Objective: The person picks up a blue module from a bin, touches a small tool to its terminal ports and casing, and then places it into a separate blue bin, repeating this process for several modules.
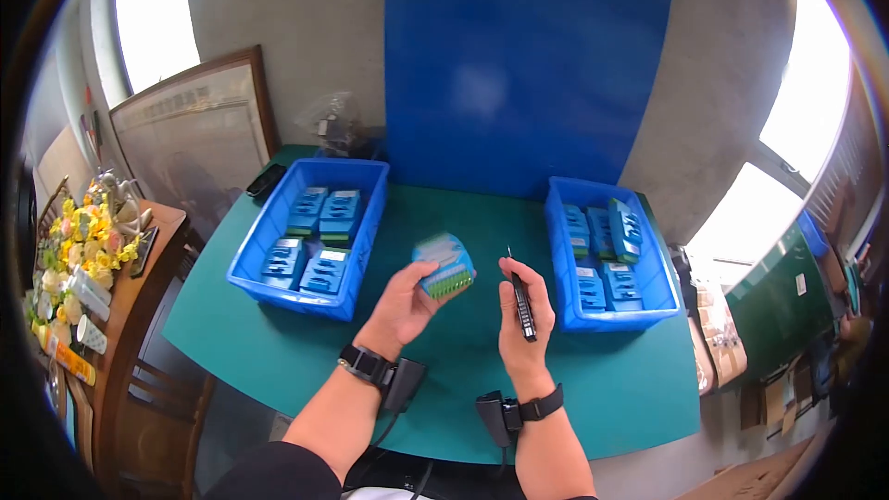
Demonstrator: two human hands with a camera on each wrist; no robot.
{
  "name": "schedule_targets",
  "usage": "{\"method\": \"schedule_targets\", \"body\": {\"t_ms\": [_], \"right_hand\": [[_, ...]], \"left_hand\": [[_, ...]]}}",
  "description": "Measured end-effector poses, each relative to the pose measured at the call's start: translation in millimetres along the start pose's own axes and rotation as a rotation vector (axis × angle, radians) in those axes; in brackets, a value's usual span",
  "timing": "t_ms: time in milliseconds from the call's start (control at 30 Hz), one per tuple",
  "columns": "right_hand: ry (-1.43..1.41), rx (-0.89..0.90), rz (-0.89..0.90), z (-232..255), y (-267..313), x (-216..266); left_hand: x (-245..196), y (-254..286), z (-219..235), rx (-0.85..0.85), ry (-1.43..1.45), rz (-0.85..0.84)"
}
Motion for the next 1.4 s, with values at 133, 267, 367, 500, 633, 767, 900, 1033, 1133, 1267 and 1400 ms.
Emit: {"method": "schedule_targets", "body": {"t_ms": [133, 267, 367, 500, 633, 767, 900, 1033, 1133, 1267, 1400], "right_hand": [[-0.033, 0.039, 0.033, -5, 1, 0], [0.072, 0.029, 0.122, 0, 5, 3], [0.066, -0.086, 0.098, 8, 8, 0], [0.014, -0.346, 0.022, 23, 8, -8], [-0.075, -0.455, -0.12, 33, 7, -28], [0.008, -0.531, -0.184, 42, 8, -30], [-0.118, -0.504, 0.006, 35, 10, -10], [-0.103, -0.309, 0.019, 16, 16, 1], [-0.374, -0.224, -0.328, 10, 16, -18], [-0.221, -0.078, -0.406, -4, 15, -41], [-0.097, 0.018, -0.335, -7, 12, -39]], "left_hand": [[14, 8, -15, 0.111, 0.013, 0.245], [21, 18, -28, 0.215, -0.199, 0.371], [28, 22, -23, 0.332, -0.293, 0.398], [39, 27, -21, 0.422, -0.456, 0.436], [31, 31, -43, 0.239, -0.572, 0.241], [32, 35, -47, 0.104, -0.482, 0.152], [29, 44, -76, 0.036, -0.736, -0.06], [-7, 32, -86, -0.047, -1.307, -0.283], [-45, 0, -68, 0.028, -1.246, -0.316], [-163, -37, -63, -0.238, -1.601, -0.415], [-233, -67, -3, -0.529, -1.89, -0.138]]}}
Point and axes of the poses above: each hand's wrist, its own y-axis away from the middle knuckle, its own z-axis out of the back of the hand, x = y × z, the point moved 6 cm from there along -y, towards the middle knuckle, and after that the axes turned 7 degrees about -z, right-handed, at the moved point
